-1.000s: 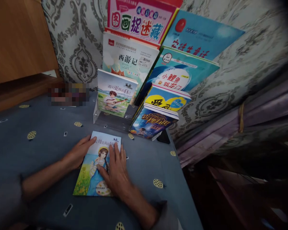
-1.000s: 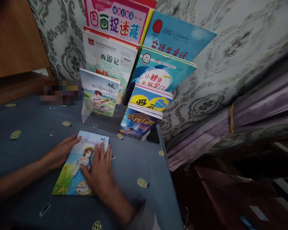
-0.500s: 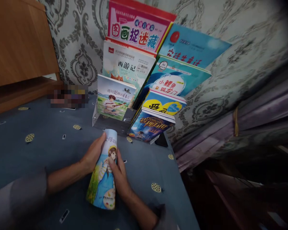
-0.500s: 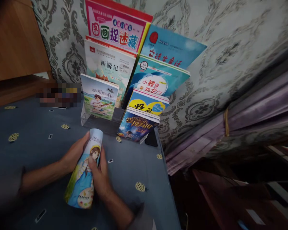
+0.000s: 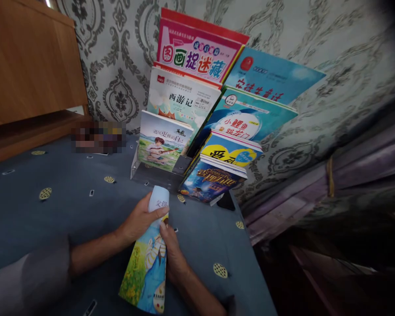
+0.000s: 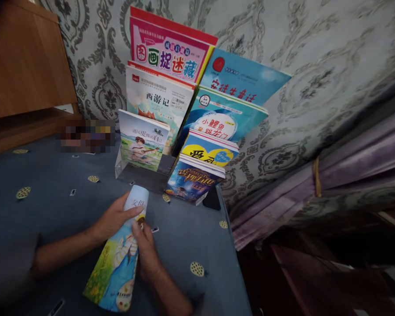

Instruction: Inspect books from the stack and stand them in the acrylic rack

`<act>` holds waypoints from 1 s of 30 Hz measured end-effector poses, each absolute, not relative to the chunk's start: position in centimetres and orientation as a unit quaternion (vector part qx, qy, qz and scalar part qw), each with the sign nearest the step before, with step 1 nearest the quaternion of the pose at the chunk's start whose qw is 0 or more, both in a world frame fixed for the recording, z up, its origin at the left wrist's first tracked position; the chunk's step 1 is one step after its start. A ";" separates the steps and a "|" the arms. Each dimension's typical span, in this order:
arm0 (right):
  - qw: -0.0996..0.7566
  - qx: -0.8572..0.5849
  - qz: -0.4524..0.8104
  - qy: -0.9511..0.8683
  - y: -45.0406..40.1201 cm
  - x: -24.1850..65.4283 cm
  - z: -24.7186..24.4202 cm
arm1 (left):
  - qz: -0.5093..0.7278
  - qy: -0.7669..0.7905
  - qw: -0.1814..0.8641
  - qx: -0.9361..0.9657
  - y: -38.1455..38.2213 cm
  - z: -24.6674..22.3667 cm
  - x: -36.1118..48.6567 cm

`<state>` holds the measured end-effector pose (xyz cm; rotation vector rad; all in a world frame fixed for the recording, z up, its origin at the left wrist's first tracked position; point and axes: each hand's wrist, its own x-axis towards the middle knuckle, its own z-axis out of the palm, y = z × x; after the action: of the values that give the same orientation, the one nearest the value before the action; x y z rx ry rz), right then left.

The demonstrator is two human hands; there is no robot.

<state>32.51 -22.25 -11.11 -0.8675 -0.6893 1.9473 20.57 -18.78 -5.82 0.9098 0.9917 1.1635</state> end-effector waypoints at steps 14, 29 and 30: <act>0.414 -0.360 0.730 -0.407 -21.9 33.2 -11.2 | 0.470 0.389 0.637 0.471 -18.5 -4.0 18.2; 0.385 -0.377 0.454 -0.710 -20.2 35.3 -4.8 | 0.524 0.332 0.494 0.609 -18.5 -0.4 14.7; 0.391 -0.386 0.401 -0.733 -20.0 35.5 -4.9 | 0.531 0.324 0.474 0.624 -18.4 -0.3 14.4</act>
<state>35.52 -19.99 -4.88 -0.9816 -1.8619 1.0181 14.43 -18.45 -0.32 1.5257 0.7920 1.2988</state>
